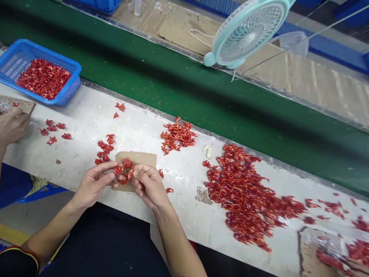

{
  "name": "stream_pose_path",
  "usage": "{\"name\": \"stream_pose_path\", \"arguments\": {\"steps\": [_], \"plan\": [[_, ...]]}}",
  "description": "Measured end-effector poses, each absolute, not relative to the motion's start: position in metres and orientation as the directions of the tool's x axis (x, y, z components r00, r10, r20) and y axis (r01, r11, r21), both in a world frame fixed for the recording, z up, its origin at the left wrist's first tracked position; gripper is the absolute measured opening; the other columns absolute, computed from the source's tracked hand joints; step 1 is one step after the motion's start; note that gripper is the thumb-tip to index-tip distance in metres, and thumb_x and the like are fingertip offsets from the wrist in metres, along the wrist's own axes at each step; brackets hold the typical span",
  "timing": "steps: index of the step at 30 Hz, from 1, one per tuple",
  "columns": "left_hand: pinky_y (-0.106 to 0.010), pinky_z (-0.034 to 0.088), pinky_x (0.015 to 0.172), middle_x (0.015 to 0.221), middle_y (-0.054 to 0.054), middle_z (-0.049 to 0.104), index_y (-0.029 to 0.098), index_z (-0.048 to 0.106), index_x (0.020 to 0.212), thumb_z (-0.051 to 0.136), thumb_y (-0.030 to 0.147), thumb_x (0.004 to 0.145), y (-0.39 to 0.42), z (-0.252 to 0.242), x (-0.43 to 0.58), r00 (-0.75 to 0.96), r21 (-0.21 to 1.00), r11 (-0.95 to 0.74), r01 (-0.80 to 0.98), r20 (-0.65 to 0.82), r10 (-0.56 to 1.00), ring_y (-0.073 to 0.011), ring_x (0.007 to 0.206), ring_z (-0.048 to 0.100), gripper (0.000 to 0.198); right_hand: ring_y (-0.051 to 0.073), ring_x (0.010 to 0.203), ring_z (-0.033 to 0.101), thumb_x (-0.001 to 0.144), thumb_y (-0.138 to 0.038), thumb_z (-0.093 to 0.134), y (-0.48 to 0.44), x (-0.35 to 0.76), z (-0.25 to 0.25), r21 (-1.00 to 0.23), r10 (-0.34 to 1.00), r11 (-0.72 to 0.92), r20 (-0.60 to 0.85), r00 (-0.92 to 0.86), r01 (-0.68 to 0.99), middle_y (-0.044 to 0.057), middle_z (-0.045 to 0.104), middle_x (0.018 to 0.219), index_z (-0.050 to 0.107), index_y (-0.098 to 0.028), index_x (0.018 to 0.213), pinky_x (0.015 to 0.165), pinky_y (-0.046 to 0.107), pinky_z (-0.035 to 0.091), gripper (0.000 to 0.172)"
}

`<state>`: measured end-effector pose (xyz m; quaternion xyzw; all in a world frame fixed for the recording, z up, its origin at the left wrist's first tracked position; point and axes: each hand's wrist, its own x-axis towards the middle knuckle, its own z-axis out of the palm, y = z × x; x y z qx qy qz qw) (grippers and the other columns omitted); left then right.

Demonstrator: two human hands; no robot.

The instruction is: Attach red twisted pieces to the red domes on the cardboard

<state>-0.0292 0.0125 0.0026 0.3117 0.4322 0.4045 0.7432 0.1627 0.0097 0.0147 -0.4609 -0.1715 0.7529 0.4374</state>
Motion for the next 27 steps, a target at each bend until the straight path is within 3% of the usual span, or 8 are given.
{"name": "stream_pose_path", "arguments": {"steps": [4, 9, 14, 21, 27], "plan": [[-0.026, 0.060, 0.071, 0.116, -0.009, 0.078, 0.023, 0.079, 0.108, 0.082, 0.027, 0.082, 0.012, 0.006, -0.022, 0.289, 0.837, 0.452, -0.309, -0.370, 0.883, -0.0161, 0.081, 0.072, 0.027, 0.006, 0.041, 0.035, 0.081, -0.040, 0.080, -0.002, 0.158, 0.014, -0.781, 0.883, -0.446, -0.463, -0.076, -0.437, -0.007, 0.049, 0.052, 0.064, -0.020, 0.076, 0.035, 0.016, 0.030, 0.026], [-0.026, 0.060, 0.080, 0.117, -0.007, 0.078, 0.025, 0.080, 0.106, 0.082, 0.023, 0.081, 0.009, 0.007, -0.022, 0.299, 0.853, 0.436, -0.288, -0.353, 0.887, -0.0183, 0.096, 0.073, 0.025, 0.007, 0.041, 0.042, 0.087, -0.043, 0.075, -0.008, 0.156, 0.013, -0.897, 0.934, -0.343, -0.356, -0.003, -0.278, -0.006, 0.051, 0.054, 0.067, -0.021, 0.081, 0.038, 0.019, 0.036, 0.024], [-0.034, 0.060, 0.091, 0.115, -0.008, 0.078, 0.023, 0.080, 0.103, 0.083, 0.025, 0.080, 0.010, 0.009, -0.021, 0.287, 0.874, 0.418, -0.246, -0.346, 0.893, -0.0218, 0.099, 0.073, 0.024, 0.008, 0.043, 0.045, 0.087, -0.046, 0.075, -0.005, 0.152, 0.024, -0.931, 0.944, -0.311, -0.326, 0.054, -0.191, -0.005, 0.053, 0.056, 0.068, -0.021, 0.082, 0.041, 0.022, 0.039, 0.026], [-0.035, 0.060, 0.089, 0.112, -0.008, 0.079, 0.023, 0.081, 0.100, 0.084, 0.026, 0.078, 0.012, 0.017, -0.019, 0.246, 0.910, 0.372, -0.182, -0.324, 0.913, -0.0237, 0.101, 0.074, 0.022, 0.008, 0.046, 0.046, 0.090, -0.043, 0.073, -0.008, 0.147, 0.031, -0.963, 0.962, -0.231, -0.247, 0.115, -0.140, -0.003, 0.059, 0.062, 0.070, -0.022, 0.087, 0.045, 0.023, 0.039, 0.021], [-0.036, 0.058, 0.099, 0.120, -0.007, 0.078, 0.026, 0.081, 0.101, 0.082, 0.023, 0.080, 0.009, 0.012, -0.017, 0.237, 0.895, 0.381, -0.232, -0.328, 0.914, -0.0256, 0.116, 0.071, 0.021, 0.010, 0.052, 0.050, 0.091, -0.040, 0.073, -0.015, 0.147, 0.027, -0.966, 0.961, -0.223, -0.241, 0.137, -0.129, 0.000, 0.067, 0.071, 0.072, -0.023, 0.089, 0.046, 0.023, 0.042, 0.017]]}}
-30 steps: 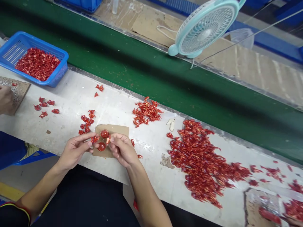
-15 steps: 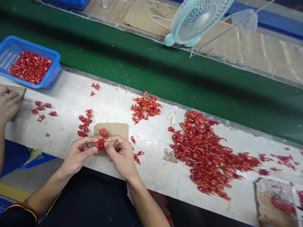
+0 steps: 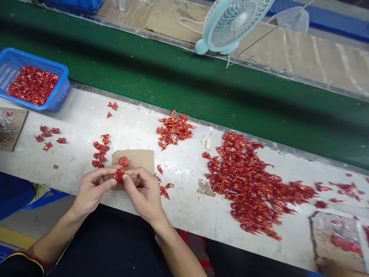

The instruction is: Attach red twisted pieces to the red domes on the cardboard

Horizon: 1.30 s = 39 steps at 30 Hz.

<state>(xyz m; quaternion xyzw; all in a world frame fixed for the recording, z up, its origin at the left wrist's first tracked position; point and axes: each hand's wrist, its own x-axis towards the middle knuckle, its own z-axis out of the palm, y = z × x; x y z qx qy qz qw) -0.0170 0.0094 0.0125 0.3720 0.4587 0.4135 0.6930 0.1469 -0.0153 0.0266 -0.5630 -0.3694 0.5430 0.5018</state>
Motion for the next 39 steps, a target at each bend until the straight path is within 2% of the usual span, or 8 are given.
{"name": "stream_pose_path", "arguments": {"steps": [5, 9, 17, 23, 28, 32, 36, 39], "plan": [[-0.039, 0.057, 0.102, 0.127, -0.008, 0.074, 0.026, 0.081, 0.101, 0.081, 0.023, 0.082, 0.010, 0.013, -0.014, 0.238, 0.917, 0.328, -0.225, -0.275, 0.932, -0.0285, 0.127, 0.065, 0.020, 0.014, 0.061, 0.063, 0.088, -0.037, 0.077, -0.019, 0.146, 0.025, -0.959, 0.948, -0.230, -0.259, 0.185, -0.165, 0.002, 0.074, 0.079, 0.074, -0.024, 0.091, 0.054, 0.027, 0.055, 0.014], [-0.035, 0.060, 0.097, 0.122, -0.008, 0.075, 0.028, 0.082, 0.102, 0.080, 0.022, 0.083, 0.008, 0.020, -0.011, 0.210, 0.962, 0.240, -0.127, -0.211, 0.955, -0.0253, 0.117, 0.070, 0.020, 0.017, 0.070, 0.071, 0.084, -0.031, 0.081, -0.023, 0.146, 0.027, -0.955, 0.940, -0.228, -0.267, 0.213, -0.192, 0.003, 0.076, 0.082, 0.074, -0.024, 0.092, 0.065, 0.030, 0.061, 0.013], [-0.028, 0.063, 0.092, 0.117, -0.006, 0.076, 0.032, 0.079, 0.112, 0.075, 0.014, 0.086, 0.012, 0.026, 0.001, 0.352, 0.999, -0.047, -0.004, 0.045, 0.935, -0.0202, 0.110, 0.073, 0.032, 0.012, 0.063, 0.067, 0.087, -0.028, 0.077, -0.032, 0.155, 0.027, -0.984, 0.928, -0.069, -0.123, 0.351, -0.161, -0.001, 0.068, 0.080, 0.063, -0.024, 0.091, 0.058, 0.024, 0.057, 0.016], [-0.030, 0.063, 0.093, 0.136, -0.007, 0.068, 0.035, 0.067, 0.133, 0.069, 0.019, 0.092, 0.007, 0.020, 0.016, 0.497, 0.995, 0.098, -0.014, -0.078, 0.864, -0.0207, 0.111, 0.073, 0.044, 0.011, 0.064, 0.062, 0.088, -0.030, 0.075, -0.044, 0.175, 0.012, -0.989, 0.888, -0.057, -0.114, 0.446, -0.139, -0.003, 0.065, 0.085, 0.052, -0.026, 0.097, 0.057, 0.023, 0.055, 0.025], [-0.033, 0.062, 0.094, 0.127, -0.009, 0.073, 0.025, 0.068, 0.127, 0.070, 0.026, 0.092, 0.018, 0.011, 0.003, 0.302, 0.992, 0.130, 0.006, -0.125, 0.945, -0.0220, 0.106, 0.075, 0.035, 0.013, 0.064, 0.059, 0.085, -0.034, 0.072, -0.072, 0.238, -0.020, -0.986, 0.672, -0.162, -0.073, 0.737, 0.050, -0.002, 0.062, 0.083, 0.049, -0.025, 0.100, 0.051, 0.023, 0.049, 0.029], [-0.022, 0.061, 0.068, 0.105, -0.006, 0.078, 0.021, 0.074, 0.112, 0.075, 0.036, 0.088, 0.036, -0.002, -0.035, 0.081, 0.966, 0.165, 0.199, -0.185, 0.979, -0.0128, 0.073, 0.070, 0.029, 0.017, 0.072, 0.062, 0.075, -0.039, 0.069, -0.114, 0.313, -0.047, -0.841, 0.374, -0.486, 0.044, 0.926, 0.236, -0.001, 0.062, 0.081, 0.047, -0.024, 0.097, 0.062, 0.030, 0.049, 0.035], [-0.018, 0.052, 0.055, 0.094, -0.003, 0.077, 0.022, 0.075, 0.114, 0.075, 0.043, 0.086, 0.041, -0.021, -0.069, 0.049, 0.917, 0.231, 0.326, -0.260, 0.964, -0.0080, 0.058, 0.055, 0.034, 0.021, 0.072, 0.062, 0.072, -0.044, 0.067, -0.149, 0.353, -0.060, -0.698, 0.285, -0.679, 0.035, 0.958, 0.227, 0.001, 0.064, 0.079, 0.051, -0.023, 0.092, 0.074, 0.037, 0.049, 0.034], [-0.019, 0.054, 0.054, 0.093, -0.004, 0.077, 0.021, 0.075, 0.112, 0.074, 0.047, 0.085, 0.037, -0.037, -0.079, 0.070, 0.891, 0.238, 0.387, -0.285, 0.956, -0.0110, 0.060, 0.059, 0.038, 0.025, 0.080, 0.067, 0.071, -0.050, 0.068, -0.157, 0.359, -0.059, -0.686, 0.278, -0.694, 0.026, 0.960, 0.219, 0.007, 0.070, 0.087, 0.054, -0.023, 0.091, 0.078, 0.040, 0.049, 0.037]]}}
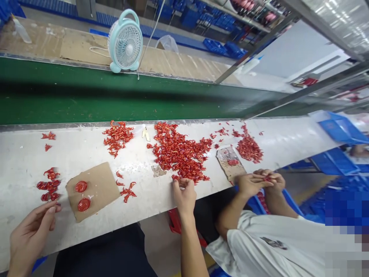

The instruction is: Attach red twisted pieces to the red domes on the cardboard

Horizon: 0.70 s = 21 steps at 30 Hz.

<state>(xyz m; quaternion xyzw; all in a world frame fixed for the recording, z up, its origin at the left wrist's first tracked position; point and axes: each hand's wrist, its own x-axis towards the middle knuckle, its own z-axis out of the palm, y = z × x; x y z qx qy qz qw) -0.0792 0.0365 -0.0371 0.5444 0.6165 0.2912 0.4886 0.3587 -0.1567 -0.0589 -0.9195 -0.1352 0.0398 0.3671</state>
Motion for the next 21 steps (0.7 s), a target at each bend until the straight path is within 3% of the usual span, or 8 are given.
{"name": "stream_pose_path", "arguments": {"steps": [6, 12, 16, 21], "plan": [[-0.024, 0.060, 0.061, 0.088, -0.007, 0.079, 0.019, 0.076, 0.108, 0.071, 0.051, 0.084, 0.027, -0.065, -0.082, 0.117, 0.891, 0.176, 0.418, -0.245, 0.962, -0.0187, 0.070, 0.072, 0.040, 0.026, 0.074, 0.067, 0.077, -0.056, 0.064, -0.120, 0.357, -0.034, -0.627, 0.272, -0.728, 0.107, 0.956, 0.277, 0.009, 0.072, 0.082, 0.061, -0.022, 0.086, 0.074, 0.038, 0.050, 0.036], [-0.028, 0.062, 0.066, 0.092, -0.007, 0.080, 0.021, 0.077, 0.106, 0.071, 0.051, 0.084, 0.026, -0.077, -0.084, 0.135, 0.905, 0.113, 0.411, -0.183, 0.974, -0.0244, 0.080, 0.076, 0.037, 0.023, 0.080, 0.070, 0.090, -0.052, 0.051, 0.002, 0.358, -0.011, -0.630, 0.675, -0.563, 0.023, 0.737, 0.535, 0.009, 0.077, 0.089, 0.068, -0.020, 0.089, 0.078, 0.032, 0.052, 0.036], [-0.032, 0.064, 0.065, 0.095, -0.004, 0.081, 0.026, 0.078, 0.102, 0.072, 0.049, 0.083, 0.026, -0.075, -0.083, 0.120, 0.910, 0.108, 0.400, -0.169, 0.978, -0.0278, 0.081, 0.077, 0.031, 0.028, 0.090, 0.071, 0.089, -0.054, 0.055, 0.081, 0.374, -0.012, -0.567, 0.697, -0.589, 0.003, 0.717, 0.575, 0.012, 0.076, 0.087, 0.065, -0.020, 0.083, 0.087, 0.037, 0.049, 0.036], [-0.033, 0.064, 0.068, 0.094, -0.004, 0.081, 0.026, 0.078, 0.101, 0.072, 0.043, 0.084, 0.026, -0.069, -0.079, 0.146, 0.920, 0.017, 0.392, -0.081, 0.986, -0.0270, 0.078, 0.077, 0.025, 0.036, 0.100, 0.069, 0.079, -0.053, 0.070, 0.123, 0.377, -0.020, -0.504, 0.663, -0.659, -0.037, 0.748, 0.559, 0.022, 0.074, 0.099, 0.064, -0.015, 0.095, 0.090, 0.043, 0.048, 0.042]]}}
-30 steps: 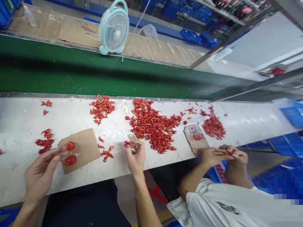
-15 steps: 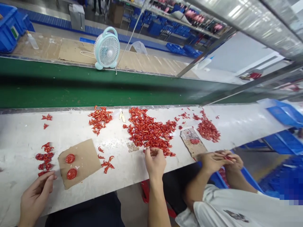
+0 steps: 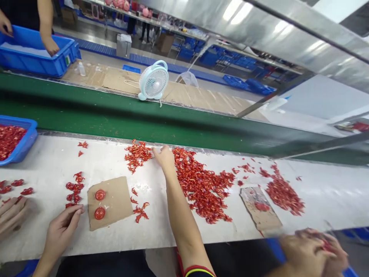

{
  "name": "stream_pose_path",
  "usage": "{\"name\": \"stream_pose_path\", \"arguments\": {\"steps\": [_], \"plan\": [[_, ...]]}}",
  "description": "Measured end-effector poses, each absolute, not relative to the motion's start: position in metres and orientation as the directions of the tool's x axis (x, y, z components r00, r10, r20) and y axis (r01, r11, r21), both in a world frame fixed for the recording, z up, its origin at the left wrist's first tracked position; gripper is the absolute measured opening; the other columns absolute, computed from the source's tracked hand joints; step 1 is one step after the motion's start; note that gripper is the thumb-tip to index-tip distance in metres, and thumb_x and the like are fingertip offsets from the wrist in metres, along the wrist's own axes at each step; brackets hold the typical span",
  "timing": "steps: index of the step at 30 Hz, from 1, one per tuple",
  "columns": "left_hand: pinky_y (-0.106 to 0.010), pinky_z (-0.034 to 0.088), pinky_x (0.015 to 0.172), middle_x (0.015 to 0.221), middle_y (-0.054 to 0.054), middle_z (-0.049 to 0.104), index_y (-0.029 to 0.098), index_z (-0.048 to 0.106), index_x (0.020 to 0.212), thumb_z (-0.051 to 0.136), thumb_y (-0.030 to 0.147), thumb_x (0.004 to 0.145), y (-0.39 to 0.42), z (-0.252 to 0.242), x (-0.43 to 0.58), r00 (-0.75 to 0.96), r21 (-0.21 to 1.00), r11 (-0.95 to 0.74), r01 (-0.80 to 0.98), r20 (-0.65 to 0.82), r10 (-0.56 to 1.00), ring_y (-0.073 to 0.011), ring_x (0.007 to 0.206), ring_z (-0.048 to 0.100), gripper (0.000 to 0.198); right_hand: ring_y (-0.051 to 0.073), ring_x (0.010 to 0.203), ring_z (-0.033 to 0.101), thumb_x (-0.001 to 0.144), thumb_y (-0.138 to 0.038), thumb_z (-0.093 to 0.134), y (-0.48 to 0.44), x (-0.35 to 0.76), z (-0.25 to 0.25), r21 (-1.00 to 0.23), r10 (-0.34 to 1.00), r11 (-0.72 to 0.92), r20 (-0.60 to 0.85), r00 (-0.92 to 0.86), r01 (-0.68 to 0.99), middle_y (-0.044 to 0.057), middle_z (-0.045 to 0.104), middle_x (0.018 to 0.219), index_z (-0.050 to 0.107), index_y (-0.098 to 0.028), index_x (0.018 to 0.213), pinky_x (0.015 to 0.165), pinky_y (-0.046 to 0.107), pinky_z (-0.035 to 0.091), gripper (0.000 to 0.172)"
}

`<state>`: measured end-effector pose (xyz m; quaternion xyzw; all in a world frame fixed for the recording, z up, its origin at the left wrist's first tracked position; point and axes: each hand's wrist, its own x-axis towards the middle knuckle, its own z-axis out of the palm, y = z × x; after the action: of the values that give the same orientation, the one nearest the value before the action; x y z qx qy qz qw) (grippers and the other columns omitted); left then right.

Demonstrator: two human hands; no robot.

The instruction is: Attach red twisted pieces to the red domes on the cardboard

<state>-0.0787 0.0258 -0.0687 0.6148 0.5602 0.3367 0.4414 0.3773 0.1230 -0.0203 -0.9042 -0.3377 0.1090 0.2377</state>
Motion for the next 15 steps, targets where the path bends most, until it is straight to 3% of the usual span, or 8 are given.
{"name": "stream_pose_path", "arguments": {"steps": [4, 7, 10, 15], "plan": [[-0.032, 0.062, 0.075, 0.095, -0.007, 0.080, 0.021, 0.078, 0.100, 0.067, 0.036, 0.090, 0.022, -0.060, -0.073, 0.173, 0.919, -0.055, 0.390, -0.014, 0.985, -0.0238, 0.081, 0.077, 0.021, 0.034, 0.096, 0.070, 0.075, -0.047, 0.075, 0.113, 0.368, -0.021, -0.487, 0.637, -0.689, -0.055, 0.769, 0.537, 0.021, 0.073, 0.099, 0.059, -0.014, 0.106, 0.087, 0.043, 0.050, 0.048], [-0.029, 0.059, 0.073, 0.095, -0.008, 0.079, 0.019, 0.076, 0.102, 0.063, 0.031, 0.094, 0.020, -0.056, -0.071, 0.212, 0.911, -0.099, 0.401, 0.013, 0.977, -0.0195, 0.079, 0.073, 0.019, 0.027, 0.085, 0.069, 0.078, -0.051, 0.072, 0.089, 0.357, -0.014, -0.540, 0.668, -0.638, -0.035, 0.743, 0.548, 0.013, 0.072, 0.094, 0.052, -0.017, 0.115, 0.079, 0.040, 0.054, 0.054], [-0.026, 0.055, 0.068, 0.093, -0.007, 0.078, 0.019, 0.075, 0.104, 0.062, 0.028, 0.095, 0.018, -0.054, -0.069, 0.233, 0.910, -0.116, 0.398, 0.022, 0.972, -0.0156, 0.072, 0.069, 0.019, 0.021, 0.075, 0.066, 0.070, -0.051, 0.081, 0.058, 0.335, 0.003, -0.808, 0.784, -0.334, 0.048, 0.619, 0.485, 0.005, 0.067, 0.087, 0.054, -0.021, 0.104, 0.067, 0.035, 0.056, 0.054], [-0.025, 0.051, 0.065, 0.092, -0.006, 0.076, 0.020, 0.074, 0.104, 0.061, 0.025, 0.095, 0.017, -0.052, -0.066, 0.236, 0.917, -0.120, 0.381, 0.029, 0.971, -0.0142, 0.071, 0.067, 0.016, 0.018, 0.074, 0.064, 0.080, -0.039, 0.079, 0.015, 0.275, 0.041, -0.812, 0.962, -0.134, 0.030, 0.270, 0.568, 0.003, 0.064, 0.088, 0.062, -0.022, 0.097, 0.056, 0.027, 0.054, 0.029]]}}
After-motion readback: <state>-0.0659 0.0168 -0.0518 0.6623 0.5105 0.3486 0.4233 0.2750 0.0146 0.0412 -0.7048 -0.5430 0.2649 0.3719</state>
